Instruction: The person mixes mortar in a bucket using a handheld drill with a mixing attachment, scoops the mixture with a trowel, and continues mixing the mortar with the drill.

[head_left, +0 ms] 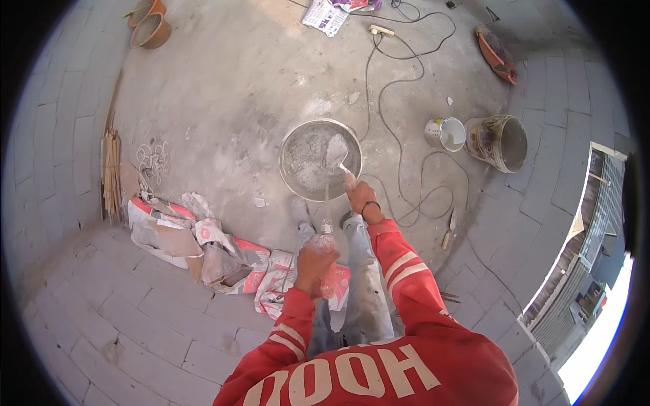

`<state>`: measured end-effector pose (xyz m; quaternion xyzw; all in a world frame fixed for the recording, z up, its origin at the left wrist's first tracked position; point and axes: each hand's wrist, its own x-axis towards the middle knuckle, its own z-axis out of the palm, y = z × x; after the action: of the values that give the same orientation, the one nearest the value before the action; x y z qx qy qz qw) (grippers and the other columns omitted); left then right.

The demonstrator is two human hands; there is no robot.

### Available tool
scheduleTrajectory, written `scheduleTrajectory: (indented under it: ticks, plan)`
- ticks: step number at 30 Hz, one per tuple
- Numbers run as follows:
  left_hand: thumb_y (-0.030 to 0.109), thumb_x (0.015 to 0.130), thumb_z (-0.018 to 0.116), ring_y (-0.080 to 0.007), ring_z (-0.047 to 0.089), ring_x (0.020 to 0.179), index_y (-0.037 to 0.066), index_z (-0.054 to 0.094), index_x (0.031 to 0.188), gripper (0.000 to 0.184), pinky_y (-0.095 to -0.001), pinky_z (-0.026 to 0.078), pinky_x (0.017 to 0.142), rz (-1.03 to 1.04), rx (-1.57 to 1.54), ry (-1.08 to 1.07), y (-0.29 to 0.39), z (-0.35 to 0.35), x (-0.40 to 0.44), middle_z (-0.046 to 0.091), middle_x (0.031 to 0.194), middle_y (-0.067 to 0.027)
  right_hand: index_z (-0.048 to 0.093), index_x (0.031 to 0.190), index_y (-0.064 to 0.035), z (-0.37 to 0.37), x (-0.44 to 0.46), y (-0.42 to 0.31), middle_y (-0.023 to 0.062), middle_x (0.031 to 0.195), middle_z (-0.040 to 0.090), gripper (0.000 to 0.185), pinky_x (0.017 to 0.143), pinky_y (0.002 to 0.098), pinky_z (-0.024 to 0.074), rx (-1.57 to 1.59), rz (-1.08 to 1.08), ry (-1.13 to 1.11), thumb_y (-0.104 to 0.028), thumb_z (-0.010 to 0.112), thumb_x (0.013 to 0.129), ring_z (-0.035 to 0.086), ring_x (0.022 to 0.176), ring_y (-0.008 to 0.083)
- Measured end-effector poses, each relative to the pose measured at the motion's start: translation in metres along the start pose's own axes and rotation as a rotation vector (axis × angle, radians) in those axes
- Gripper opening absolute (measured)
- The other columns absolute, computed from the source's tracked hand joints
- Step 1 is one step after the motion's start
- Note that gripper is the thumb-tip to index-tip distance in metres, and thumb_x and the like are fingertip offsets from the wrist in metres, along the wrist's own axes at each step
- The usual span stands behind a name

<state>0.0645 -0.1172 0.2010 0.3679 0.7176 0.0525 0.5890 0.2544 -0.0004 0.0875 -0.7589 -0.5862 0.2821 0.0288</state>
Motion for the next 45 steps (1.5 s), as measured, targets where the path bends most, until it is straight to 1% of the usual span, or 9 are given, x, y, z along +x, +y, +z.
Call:
scheduleTrajectory:
  ticks: [9,15,20,21,23,26,32,37,45]
  plan:
    - [0.034,0.07,0.083,-0.0409,0.073,0.093,0.006,0.07,0.102,0.044,-0.0496,0.056,0.083,-0.033,-0.037,0.012,-0.008,-0.001,0.006,0.075,0.098,-0.0186,0.049,0.122,0.01,-0.116,-0.032,-0.064,0.0301,0.087,0.069,0.048,0.071,0.0484,0.0541,0.984,0.196,0.623,-0.028,0.069,0.101,0.067,0.078,0.0509]
    - [0.021,0.078,0.082,-0.0198,0.068,0.077,0.003,0.071,0.093,0.026,-0.0379,0.055,0.071,-0.093,-0.376,-0.085,-0.017,0.0,0.032,0.071,0.083,-0.006,0.056,0.117,0.0077,-0.075,-0.034,-0.009,0.0366,0.091,0.068,0.044,0.076,0.0579,0.0534,0.197,0.124,0.114,-0.033,0.066,0.1,0.067,0.086,0.0557]
    - [0.014,0.081,0.08,-0.0142,0.063,0.071,0.001,0.071,0.09,0.019,-0.0338,0.051,0.066,-0.109,-0.38,-0.096,-0.027,-0.001,0.019,0.067,0.078,-0.0028,0.049,0.102,-0.0002,-0.158,-0.026,-0.07,0.0057,0.076,0.059,0.029,0.047,0.0287,0.0433,1.022,0.048,0.625,-0.027,0.059,0.109,0.055,0.057,0.0119]
    - [0.015,0.083,0.08,-0.0149,0.064,0.07,0.001,0.071,0.091,0.018,-0.0336,0.052,0.065,-0.074,-0.429,-0.116,-0.022,-0.005,0.019,0.068,0.078,-0.0036,0.049,0.122,0.0061,-0.113,-0.035,-0.056,0.0281,0.089,0.07,0.041,0.065,0.0502,0.0525,1.013,0.194,0.597,-0.029,0.062,0.105,0.07,0.071,0.0433]
    - [0.015,0.085,0.078,-0.0164,0.066,0.07,0.001,0.071,0.094,0.018,-0.0333,0.054,0.065,0.004,-0.522,-0.17,-0.004,-0.012,0.017,0.069,0.08,-0.0054,0.054,0.127,0.0064,-0.066,-0.043,-0.038,0.0375,0.102,0.069,0.05,0.085,0.0572,0.0536,0.127,0.197,-0.179,-0.033,0.065,0.1,0.069,0.094,0.056]
    - [0.016,0.089,0.075,-0.0216,0.07,0.07,0.002,0.069,0.1,0.019,-0.0362,0.058,0.064,-0.294,-0.848,-0.185,-0.021,-0.012,0.027,0.071,0.085,-0.0089,0.057,0.123,0.0062,-0.048,-0.047,-0.011,0.0393,0.1,0.068,0.045,0.087,0.0603,0.0519,0.258,0.231,-0.001,-0.032,0.066,0.099,0.064,0.1,0.0594]
    - [0.016,0.091,0.072,-0.0272,0.072,0.071,0.0,0.066,0.109,0.025,-0.0407,0.062,0.063,-0.4,-1.062,-0.318,-0.067,-0.02,0.025,0.072,0.09,-0.0133,0.053,0.112,-0.0029,-0.151,-0.015,-0.052,0.0014,0.071,0.054,0.035,0.044,0.026,0.0425,1.157,0.157,0.681,-0.038,0.053,0.111,0.053,0.051,0.0116]
    - [0.025,0.096,0.07,-0.0291,0.073,0.077,0.005,0.064,0.118,0.03,-0.0431,0.062,0.066,-0.252,-1.191,-0.438,-0.05,-0.014,0.021,0.071,0.097,-0.0133,0.057,0.108,0.0039,0.039,-0.051,0.034,0.0138,0.076,0.063,0.044,0.054,0.0381,0.0504,0.071,0.088,0.008,-0.039,0.062,0.105,0.062,0.06,0.0254]
    - [0.034,0.093,0.07,-0.0324,0.071,0.085,0.008,0.059,0.127,0.045,-0.0439,0.062,0.07,-0.224,-1.421,-0.503,-0.057,-0.03,0.012,0.067,0.109,-0.0138,0.051,0.118,0.0045,-0.11,-0.044,-0.048,0.0224,0.081,0.066,0.042,0.063,0.046,0.0518,1.091,0.326,0.541,-0.032,0.065,0.102,0.065,0.068,0.0382]
